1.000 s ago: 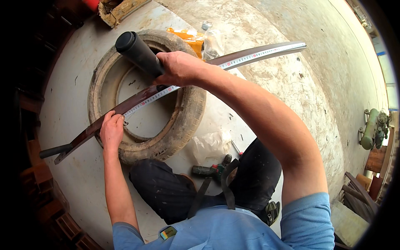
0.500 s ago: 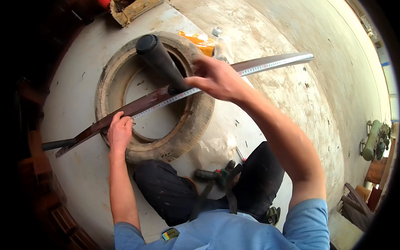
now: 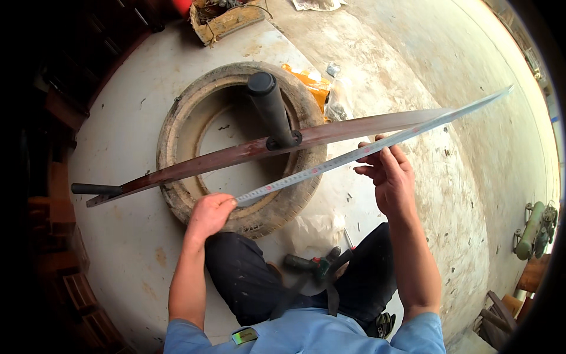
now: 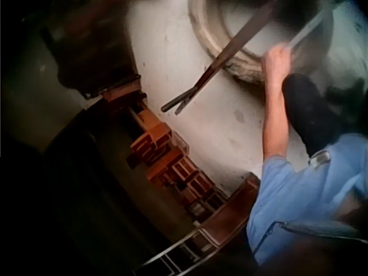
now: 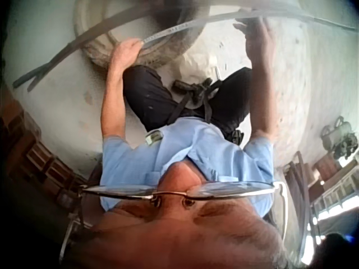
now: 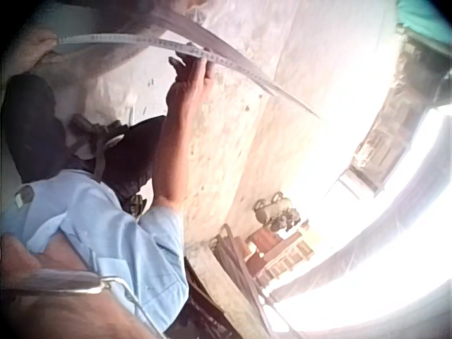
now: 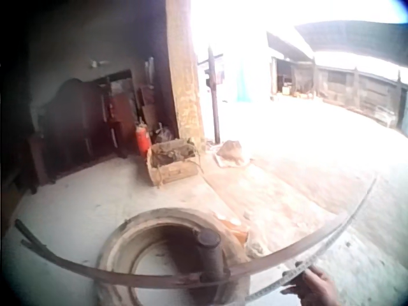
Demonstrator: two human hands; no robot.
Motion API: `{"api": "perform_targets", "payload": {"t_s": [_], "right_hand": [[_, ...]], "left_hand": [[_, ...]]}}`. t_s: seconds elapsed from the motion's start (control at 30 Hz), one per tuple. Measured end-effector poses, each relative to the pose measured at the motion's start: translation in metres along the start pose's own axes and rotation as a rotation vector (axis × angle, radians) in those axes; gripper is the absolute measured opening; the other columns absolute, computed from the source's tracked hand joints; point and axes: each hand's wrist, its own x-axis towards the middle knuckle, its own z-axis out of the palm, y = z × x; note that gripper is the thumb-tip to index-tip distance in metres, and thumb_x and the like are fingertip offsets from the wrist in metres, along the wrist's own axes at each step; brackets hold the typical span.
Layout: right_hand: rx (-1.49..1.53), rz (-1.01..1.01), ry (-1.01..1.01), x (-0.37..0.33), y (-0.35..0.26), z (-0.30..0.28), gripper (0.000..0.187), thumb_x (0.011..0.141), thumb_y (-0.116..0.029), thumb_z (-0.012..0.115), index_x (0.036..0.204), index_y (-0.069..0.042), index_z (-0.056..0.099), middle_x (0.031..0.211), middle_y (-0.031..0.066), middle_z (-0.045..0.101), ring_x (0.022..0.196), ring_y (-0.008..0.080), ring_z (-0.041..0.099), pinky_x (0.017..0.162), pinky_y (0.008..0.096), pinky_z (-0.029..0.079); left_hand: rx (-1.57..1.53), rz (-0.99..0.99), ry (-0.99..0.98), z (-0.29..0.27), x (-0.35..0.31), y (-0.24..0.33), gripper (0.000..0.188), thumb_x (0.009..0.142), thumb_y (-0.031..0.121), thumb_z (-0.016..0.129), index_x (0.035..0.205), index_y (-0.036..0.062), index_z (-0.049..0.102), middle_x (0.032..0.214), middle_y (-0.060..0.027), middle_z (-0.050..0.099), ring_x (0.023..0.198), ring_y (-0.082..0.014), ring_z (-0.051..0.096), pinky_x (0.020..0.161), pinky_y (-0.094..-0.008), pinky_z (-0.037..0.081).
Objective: The person uses a screwdriver to tighten a bolt on a long metal bar resting on a tire. They then measure the bar with a tape measure and mark it with a pen. Finally, they use a power drill to drive a screw into the metal bar.
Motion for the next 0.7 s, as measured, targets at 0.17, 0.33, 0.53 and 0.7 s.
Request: {"api": "perform_targets", "payload": {"t_s": [0.17,0.33,0.53,0.7], "right_hand": [[-0.156,-0.119,-0.196,-0.026,-0.033,0.068,0.028,0.098,-0.011,0.053,0.119,0.006,0.057,0.105,0.0179,0.068,0.093,0.0209,0.067,0.082,0.0343,0.054],[-0.584,-0.092,-0.473,-0.065,-0.001,0.107,0.019,0.094,-0.007,0.06,0.11,0.002,0.063,0.102,0.0092,0.069,0.095,0.0152,0.064,0.086,0.0303,0.05],[-0.712,0.326,-0.608,-0.076,0.036,0.109,0.02,0.099,-0.012,0.053,0.102,0.003,0.065,0.076,0.0082,0.064,0.055,0.0139,0.063,0.049,0.026,0.051],[-0.886,0.466,-0.731,-0.073,0.065,0.102,0.028,0.1,-0.017,0.049,0.097,0.002,0.069,0.072,0.0055,0.066,0.063,0.0112,0.063,0.055,0.0269,0.053]], "left_hand": [[-0.466,-0.021,-0.051,0.04,-0.016,0.04,0.022,0.087,0.018,0.064,0.099,-0.0002,0.07,0.082,-0.0093,0.07,0.073,-0.0169,0.065,0.068,-0.0313,0.05],[-1.281,-0.149,-0.141,0.088,-0.044,0.079,0.019,0.096,0.011,0.06,0.111,0.0016,0.067,0.084,0.0003,0.065,0.072,-0.0058,0.056,0.062,-0.0221,0.044],[-1.586,-0.268,0.078,0.129,-0.074,0.099,0.025,0.102,0.02,0.048,0.089,0.0048,0.063,0.073,-0.0045,0.059,0.064,-0.0115,0.057,0.056,-0.0249,0.044],[-1.321,-0.261,0.07,0.142,-0.098,0.072,0.025,0.101,0.019,0.053,0.099,-0.0019,0.066,0.087,-0.0012,0.065,0.083,-0.006,0.057,0.073,-0.0247,0.048]]}}
